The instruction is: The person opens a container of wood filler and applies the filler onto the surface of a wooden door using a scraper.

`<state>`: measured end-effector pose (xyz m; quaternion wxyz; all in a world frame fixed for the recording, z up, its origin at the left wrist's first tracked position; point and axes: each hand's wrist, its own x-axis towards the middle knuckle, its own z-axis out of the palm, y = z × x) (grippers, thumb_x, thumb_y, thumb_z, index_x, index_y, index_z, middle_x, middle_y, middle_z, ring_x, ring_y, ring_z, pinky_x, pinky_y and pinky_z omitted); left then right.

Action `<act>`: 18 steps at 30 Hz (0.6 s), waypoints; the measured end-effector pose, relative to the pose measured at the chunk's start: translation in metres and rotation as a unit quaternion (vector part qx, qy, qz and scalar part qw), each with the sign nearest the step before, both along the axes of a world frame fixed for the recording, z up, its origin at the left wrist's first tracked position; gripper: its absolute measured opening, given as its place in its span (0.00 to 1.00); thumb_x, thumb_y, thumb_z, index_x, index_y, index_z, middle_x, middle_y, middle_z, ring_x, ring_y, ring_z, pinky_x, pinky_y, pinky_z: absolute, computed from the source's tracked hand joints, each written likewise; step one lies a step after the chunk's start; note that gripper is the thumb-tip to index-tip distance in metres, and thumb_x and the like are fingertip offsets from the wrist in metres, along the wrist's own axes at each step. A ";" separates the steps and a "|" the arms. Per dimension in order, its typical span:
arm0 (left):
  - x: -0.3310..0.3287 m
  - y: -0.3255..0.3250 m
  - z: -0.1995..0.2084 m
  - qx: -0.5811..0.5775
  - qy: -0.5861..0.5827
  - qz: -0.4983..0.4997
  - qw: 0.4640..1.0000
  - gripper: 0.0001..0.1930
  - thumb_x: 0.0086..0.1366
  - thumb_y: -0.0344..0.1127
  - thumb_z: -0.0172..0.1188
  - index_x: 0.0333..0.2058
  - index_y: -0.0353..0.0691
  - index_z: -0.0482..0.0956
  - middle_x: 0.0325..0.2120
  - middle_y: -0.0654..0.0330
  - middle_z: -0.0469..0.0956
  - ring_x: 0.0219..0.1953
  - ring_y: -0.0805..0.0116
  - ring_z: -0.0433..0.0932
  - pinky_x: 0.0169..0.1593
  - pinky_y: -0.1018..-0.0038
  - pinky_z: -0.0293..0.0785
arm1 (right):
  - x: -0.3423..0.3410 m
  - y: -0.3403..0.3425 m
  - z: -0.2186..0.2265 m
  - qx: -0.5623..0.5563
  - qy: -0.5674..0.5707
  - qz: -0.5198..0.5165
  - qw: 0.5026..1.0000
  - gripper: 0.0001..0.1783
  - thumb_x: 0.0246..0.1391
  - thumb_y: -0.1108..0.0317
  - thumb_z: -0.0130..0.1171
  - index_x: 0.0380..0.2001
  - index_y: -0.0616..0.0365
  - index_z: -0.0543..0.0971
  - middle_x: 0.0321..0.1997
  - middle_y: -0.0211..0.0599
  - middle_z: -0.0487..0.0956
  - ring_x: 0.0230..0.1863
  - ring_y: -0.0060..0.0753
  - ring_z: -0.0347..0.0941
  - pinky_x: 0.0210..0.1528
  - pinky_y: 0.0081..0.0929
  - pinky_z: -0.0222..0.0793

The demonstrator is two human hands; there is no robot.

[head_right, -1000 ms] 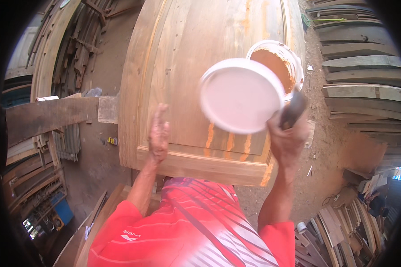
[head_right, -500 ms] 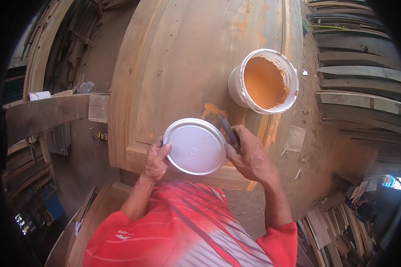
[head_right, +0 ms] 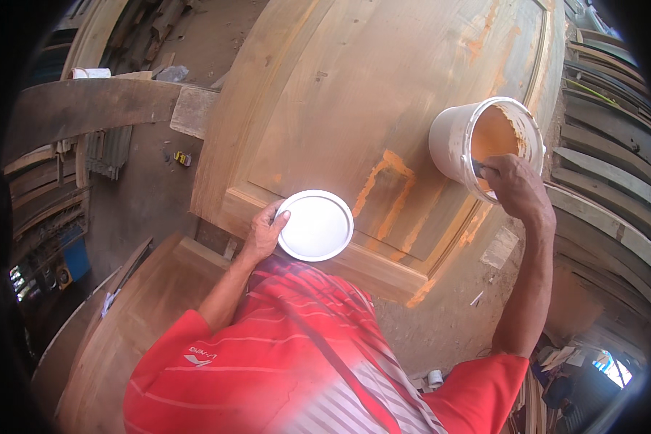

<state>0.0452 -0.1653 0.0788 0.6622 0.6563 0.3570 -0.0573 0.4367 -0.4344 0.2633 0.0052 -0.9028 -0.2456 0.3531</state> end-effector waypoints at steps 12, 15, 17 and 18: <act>-0.015 0.014 -0.005 0.102 0.029 -0.021 0.994 0.18 0.73 0.37 0.59 0.56 0.33 0.77 0.41 0.54 0.84 0.42 0.68 0.81 0.47 0.70 0.78 | 0.020 -0.036 0.015 0.127 0.041 -0.097 0.986 0.19 0.62 0.57 0.61 0.26 0.64 0.80 0.20 0.30 0.74 0.24 0.23 0.69 0.29 0.29 0.67; -0.018 0.027 0.002 0.261 -0.014 -0.057 0.964 0.17 0.69 0.31 0.61 0.55 0.34 0.78 0.46 0.52 0.77 0.40 0.65 0.82 0.40 0.71 0.81 | 0.018 -0.061 0.012 0.217 0.037 -0.179 0.959 0.20 0.67 0.56 0.58 0.28 0.62 0.80 0.20 0.24 0.72 0.23 0.18 0.66 0.27 0.23 0.64; -0.015 0.042 0.001 0.303 -0.005 -0.043 0.952 0.18 0.69 0.31 0.61 0.56 0.35 0.78 0.48 0.52 0.76 0.43 0.62 0.81 0.42 0.69 0.80 | 0.008 -0.071 0.010 0.243 0.012 -0.226 0.943 0.21 0.68 0.54 0.59 0.29 0.62 0.80 0.21 0.24 0.73 0.23 0.17 0.66 0.27 0.22 0.64; -0.018 0.051 0.002 0.350 0.017 -0.018 0.936 0.18 0.69 0.31 0.61 0.56 0.36 0.77 0.49 0.51 0.76 0.45 0.59 0.81 0.45 0.67 0.80 | 0.000 -0.071 0.010 0.243 -0.009 -0.234 0.941 0.21 0.68 0.53 0.59 0.30 0.62 0.80 0.21 0.24 0.73 0.23 0.17 0.66 0.27 0.22 0.64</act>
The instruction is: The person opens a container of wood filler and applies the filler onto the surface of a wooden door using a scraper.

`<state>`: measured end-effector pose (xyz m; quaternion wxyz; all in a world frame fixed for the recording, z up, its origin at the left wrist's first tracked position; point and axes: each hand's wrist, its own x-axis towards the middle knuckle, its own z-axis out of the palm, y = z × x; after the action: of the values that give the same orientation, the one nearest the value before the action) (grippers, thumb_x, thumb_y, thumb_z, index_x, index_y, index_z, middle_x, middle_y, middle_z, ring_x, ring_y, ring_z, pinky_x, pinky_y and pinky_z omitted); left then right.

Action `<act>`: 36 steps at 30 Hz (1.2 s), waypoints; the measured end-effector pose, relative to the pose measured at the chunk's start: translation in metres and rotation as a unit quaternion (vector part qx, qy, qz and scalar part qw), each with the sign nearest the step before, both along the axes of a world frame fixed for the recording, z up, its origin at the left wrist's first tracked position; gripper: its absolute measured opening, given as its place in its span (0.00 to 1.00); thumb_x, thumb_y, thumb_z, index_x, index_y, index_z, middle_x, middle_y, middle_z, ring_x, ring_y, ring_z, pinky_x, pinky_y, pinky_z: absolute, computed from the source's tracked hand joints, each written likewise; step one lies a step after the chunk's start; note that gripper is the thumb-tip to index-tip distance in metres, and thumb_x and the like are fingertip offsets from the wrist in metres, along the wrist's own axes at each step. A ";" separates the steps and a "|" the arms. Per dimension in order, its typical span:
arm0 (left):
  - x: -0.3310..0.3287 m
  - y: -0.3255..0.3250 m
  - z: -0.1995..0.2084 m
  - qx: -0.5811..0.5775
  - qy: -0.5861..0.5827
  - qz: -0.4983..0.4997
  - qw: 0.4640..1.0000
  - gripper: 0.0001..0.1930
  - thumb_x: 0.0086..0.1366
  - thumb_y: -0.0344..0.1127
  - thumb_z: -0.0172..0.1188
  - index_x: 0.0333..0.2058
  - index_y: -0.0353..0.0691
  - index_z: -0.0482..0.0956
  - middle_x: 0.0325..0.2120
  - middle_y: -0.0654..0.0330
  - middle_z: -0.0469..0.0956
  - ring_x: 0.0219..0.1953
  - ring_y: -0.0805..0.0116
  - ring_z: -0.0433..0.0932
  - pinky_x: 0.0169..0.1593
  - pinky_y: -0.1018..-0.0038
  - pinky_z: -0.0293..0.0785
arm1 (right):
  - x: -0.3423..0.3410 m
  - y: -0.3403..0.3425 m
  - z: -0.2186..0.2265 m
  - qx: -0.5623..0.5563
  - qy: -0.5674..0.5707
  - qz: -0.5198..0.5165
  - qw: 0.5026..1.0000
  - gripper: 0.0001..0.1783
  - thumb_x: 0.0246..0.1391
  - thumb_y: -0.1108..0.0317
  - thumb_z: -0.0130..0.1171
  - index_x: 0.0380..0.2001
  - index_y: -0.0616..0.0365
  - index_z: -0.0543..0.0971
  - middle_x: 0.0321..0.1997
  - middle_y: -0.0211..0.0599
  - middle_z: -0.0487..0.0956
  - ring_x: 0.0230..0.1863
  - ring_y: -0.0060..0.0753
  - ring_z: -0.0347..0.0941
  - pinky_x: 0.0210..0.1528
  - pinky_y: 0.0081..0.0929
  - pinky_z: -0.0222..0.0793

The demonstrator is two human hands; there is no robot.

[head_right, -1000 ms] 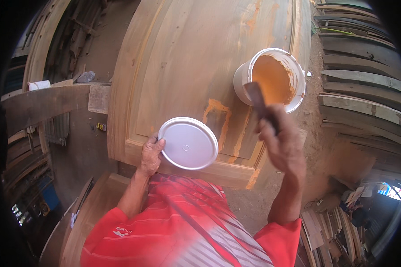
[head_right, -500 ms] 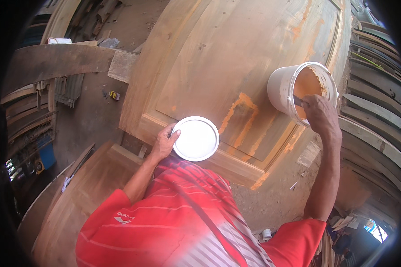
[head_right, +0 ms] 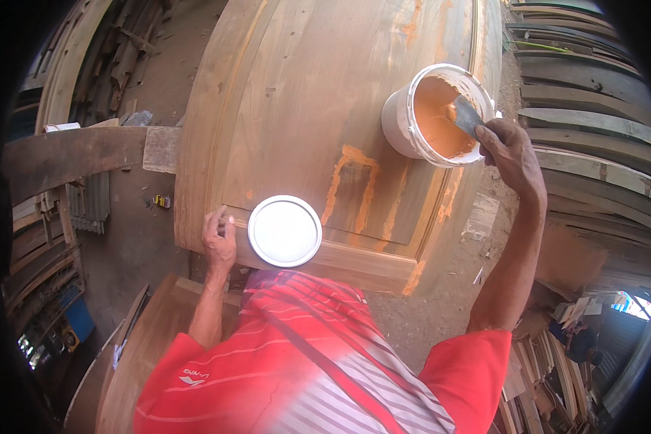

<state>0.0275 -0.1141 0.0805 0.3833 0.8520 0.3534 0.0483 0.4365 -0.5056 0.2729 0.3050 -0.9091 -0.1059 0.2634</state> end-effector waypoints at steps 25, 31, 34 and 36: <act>0.090 0.163 -0.063 0.018 0.274 0.352 0.895 0.32 0.71 0.60 0.38 0.48 0.44 0.86 0.51 0.45 0.82 0.56 0.42 0.79 0.60 0.46 0.68 | -0.109 0.245 -0.182 0.190 0.120 -0.063 0.972 0.25 0.71 0.63 0.52 0.68 0.56 0.71 0.38 0.38 0.83 0.40 0.26 0.79 0.39 0.25 0.73; 0.091 0.161 -0.046 0.000 0.278 0.368 0.887 0.30 0.70 0.59 0.38 0.46 0.48 0.87 0.49 0.50 0.84 0.54 0.45 0.80 0.57 0.51 0.73 | -0.087 0.301 -0.204 -0.069 -0.202 0.194 0.958 0.27 0.64 0.71 0.50 0.66 0.46 0.74 0.34 0.52 0.77 0.41 0.54 0.78 0.45 0.46 0.74; 0.092 0.162 -0.043 -0.018 0.282 0.364 0.887 0.29 0.70 0.58 0.38 0.45 0.50 0.87 0.46 0.52 0.85 0.53 0.46 0.81 0.56 0.52 0.74 | -0.099 0.308 -0.211 -0.122 -0.201 0.213 0.948 0.28 0.62 0.73 0.50 0.66 0.50 0.74 0.33 0.53 0.76 0.43 0.55 0.78 0.45 0.46 0.74; 0.088 0.166 -0.042 -0.015 0.267 0.367 0.891 0.29 0.70 0.58 0.38 0.44 0.50 0.87 0.46 0.52 0.85 0.53 0.47 0.81 0.56 0.53 0.75 | -0.102 0.321 -0.201 -0.131 -0.201 0.222 0.945 0.25 0.64 0.72 0.50 0.64 0.54 0.76 0.39 0.55 0.78 0.45 0.55 0.79 0.48 0.47 0.74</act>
<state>0.1154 0.0524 0.0381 0.2420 0.6368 0.7304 -0.0493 0.3346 -0.1844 0.0715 0.0894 -0.9284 -0.3290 0.1476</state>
